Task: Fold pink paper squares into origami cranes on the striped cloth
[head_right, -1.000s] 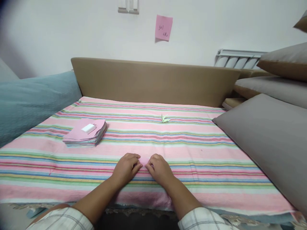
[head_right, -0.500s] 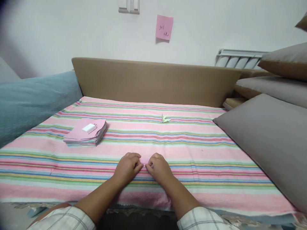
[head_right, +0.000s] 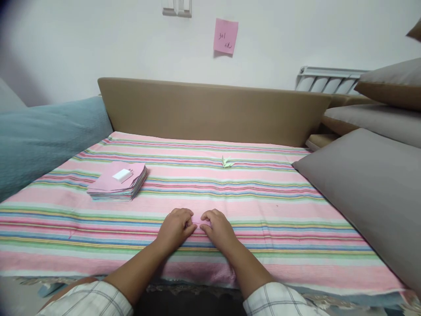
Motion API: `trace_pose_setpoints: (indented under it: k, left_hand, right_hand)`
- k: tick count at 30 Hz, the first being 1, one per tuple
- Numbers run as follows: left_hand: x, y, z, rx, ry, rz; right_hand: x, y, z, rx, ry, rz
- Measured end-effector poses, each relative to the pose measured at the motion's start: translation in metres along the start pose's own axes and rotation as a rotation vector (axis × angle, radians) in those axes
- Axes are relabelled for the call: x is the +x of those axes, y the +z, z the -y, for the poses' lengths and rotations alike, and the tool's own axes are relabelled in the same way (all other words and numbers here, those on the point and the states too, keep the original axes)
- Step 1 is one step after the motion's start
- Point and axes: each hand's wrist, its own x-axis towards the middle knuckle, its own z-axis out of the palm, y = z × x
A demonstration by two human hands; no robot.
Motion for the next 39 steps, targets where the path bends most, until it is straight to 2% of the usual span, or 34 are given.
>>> trace_pose_setpoints:
  k: [5,10,13,18,21,24,30,39]
  left_hand:
    - [0.0,-0.002,0.004,-0.072,-0.043,0.006]
    - [-0.002,0.0,0.007,-0.06,0.064,0.029]
    - [-0.004,0.003,0.007,0.003,0.082,0.029]
    - [-0.005,0.006,0.007,0.028,0.085,0.03]
    - [-0.004,0.006,0.007,0.032,0.087,0.039]
    - [-0.004,0.005,0.006,0.042,0.088,0.043]
    - [-0.004,0.003,0.005,0.077,0.083,0.062]
    - [-0.005,0.004,0.006,0.092,0.087,0.073]
  right_hand:
    - [0.002,0.0,-0.001,0.037,0.047,0.023]
    - [0.003,-0.001,-0.004,0.071,0.035,0.044]
    - [0.001,-0.006,-0.006,0.092,0.015,0.045]
    - [-0.007,-0.016,-0.009,0.039,-0.146,0.048]
    - [-0.013,-0.017,-0.011,-0.084,-0.299,0.062]
    - [-0.018,-0.012,-0.013,-0.233,-0.369,0.054]
    - [-0.02,0.001,-0.018,-0.345,-0.361,0.027]
    - [-0.016,0.003,-0.031,-0.287,-0.337,-0.027]
